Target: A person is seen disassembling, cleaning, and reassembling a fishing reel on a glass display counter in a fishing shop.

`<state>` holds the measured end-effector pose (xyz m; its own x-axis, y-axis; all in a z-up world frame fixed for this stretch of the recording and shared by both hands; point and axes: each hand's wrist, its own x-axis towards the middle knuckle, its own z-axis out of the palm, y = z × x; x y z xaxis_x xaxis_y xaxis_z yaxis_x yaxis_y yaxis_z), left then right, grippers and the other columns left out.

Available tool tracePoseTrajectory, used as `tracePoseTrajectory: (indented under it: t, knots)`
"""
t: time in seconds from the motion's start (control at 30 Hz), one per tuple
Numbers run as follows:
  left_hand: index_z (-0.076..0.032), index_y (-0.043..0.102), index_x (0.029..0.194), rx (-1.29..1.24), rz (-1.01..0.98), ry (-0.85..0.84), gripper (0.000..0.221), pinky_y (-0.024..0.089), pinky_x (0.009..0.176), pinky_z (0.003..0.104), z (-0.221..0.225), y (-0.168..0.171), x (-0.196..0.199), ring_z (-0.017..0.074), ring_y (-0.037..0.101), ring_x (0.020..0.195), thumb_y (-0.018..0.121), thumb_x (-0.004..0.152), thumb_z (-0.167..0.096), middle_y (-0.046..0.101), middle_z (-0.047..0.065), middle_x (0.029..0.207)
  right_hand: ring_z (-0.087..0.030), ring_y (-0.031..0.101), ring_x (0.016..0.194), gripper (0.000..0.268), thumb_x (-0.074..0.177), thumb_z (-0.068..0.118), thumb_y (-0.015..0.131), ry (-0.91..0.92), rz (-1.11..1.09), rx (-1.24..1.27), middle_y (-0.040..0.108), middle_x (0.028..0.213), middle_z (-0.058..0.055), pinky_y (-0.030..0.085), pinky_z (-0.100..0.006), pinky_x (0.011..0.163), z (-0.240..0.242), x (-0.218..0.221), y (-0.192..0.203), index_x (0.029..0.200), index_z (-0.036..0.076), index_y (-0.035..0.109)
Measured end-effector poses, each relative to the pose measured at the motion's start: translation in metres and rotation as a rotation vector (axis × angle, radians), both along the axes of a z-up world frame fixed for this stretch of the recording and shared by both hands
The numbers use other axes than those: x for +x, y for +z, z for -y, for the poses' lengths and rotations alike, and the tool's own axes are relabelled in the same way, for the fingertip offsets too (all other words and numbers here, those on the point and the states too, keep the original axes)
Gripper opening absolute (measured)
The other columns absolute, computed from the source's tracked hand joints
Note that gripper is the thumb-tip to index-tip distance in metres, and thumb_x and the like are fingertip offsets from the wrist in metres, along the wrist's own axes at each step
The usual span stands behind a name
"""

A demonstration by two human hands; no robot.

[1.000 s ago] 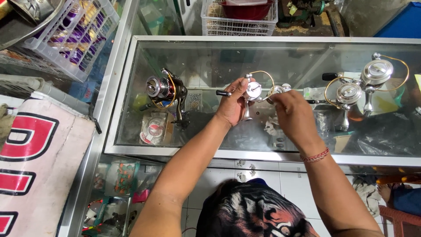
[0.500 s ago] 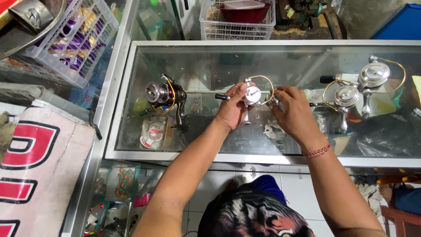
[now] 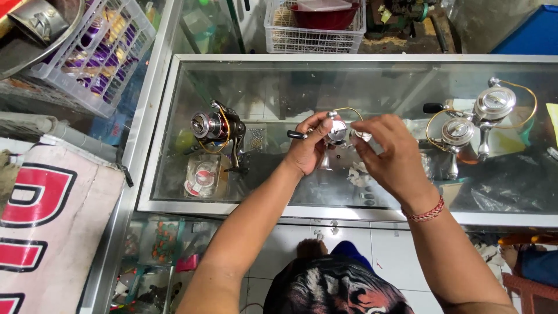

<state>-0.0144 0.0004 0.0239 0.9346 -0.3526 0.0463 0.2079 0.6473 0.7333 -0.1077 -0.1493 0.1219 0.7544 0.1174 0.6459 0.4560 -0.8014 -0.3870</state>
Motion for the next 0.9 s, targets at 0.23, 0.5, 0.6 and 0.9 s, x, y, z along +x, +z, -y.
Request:
tracePoseTrajectory:
  t: [0.23, 0.5, 0.6, 0.9]
  knots:
    - [-0.004, 0.072, 0.119, 0.042, 0.045, 0.03, 0.038, 0.063, 0.057, 0.03, 0.004, -0.007, -0.003, 0.0171, 0.068, 0.081, 0.083, 0.091, -0.027, 0.072, 0.011, 0.1, -0.029, 0.062, 0.082, 0.009, 0.095, 0.008, 0.078, 0.069, 0.105, -0.174, 0.063, 0.088, -0.004, 0.051, -0.039, 0.074, 0.007, 0.024, -0.024, 0.102, 0.012, 0.076]
    - [0.001, 0.067, 0.122, -0.045, 0.082, 0.091, 0.041, 0.063, 0.059, 0.025, 0.003, 0.009, -0.013, 0.0155, 0.071, 0.08, 0.076, 0.094, -0.027, 0.071, 0.015, 0.1, -0.03, 0.069, 0.082, 0.021, 0.092, 0.014, 0.079, 0.048, -0.162, 0.28, 0.071, 0.088, -0.011, 0.055, -0.039, 0.074, 0.008, -0.025, -0.039, 0.112, 0.009, 0.074]
    - [0.001, 0.067, 0.121, -0.065, 0.12, 0.146, 0.04, 0.062, 0.06, 0.024, 0.013, 0.006, -0.018, 0.0142, 0.07, 0.085, 0.074, 0.096, -0.029, 0.072, 0.014, 0.102, -0.036, 0.07, 0.101, 0.053, 0.085, 0.013, 0.08, 0.21, -0.388, 0.42, 0.073, 0.113, -0.017, 0.057, -0.044, 0.085, -0.018, -0.052, -0.023, 0.135, 0.011, 0.065]
    - [-0.002, 0.059, 0.137, 0.064, 0.314, -0.002, 0.066, 0.056, 0.075, 0.022, 0.024, 0.05, -0.07, 0.011, 0.06, 0.104, 0.085, 0.086, -0.034, 0.066, 0.015, 0.126, -0.013, 0.036, 0.055, 0.036, 0.093, 0.009, 0.069, 0.518, -0.523, 0.969, 0.04, 0.058, 0.002, 0.039, -0.03, 0.054, 0.001, -0.055, -0.066, 0.06, 0.01, 0.055]
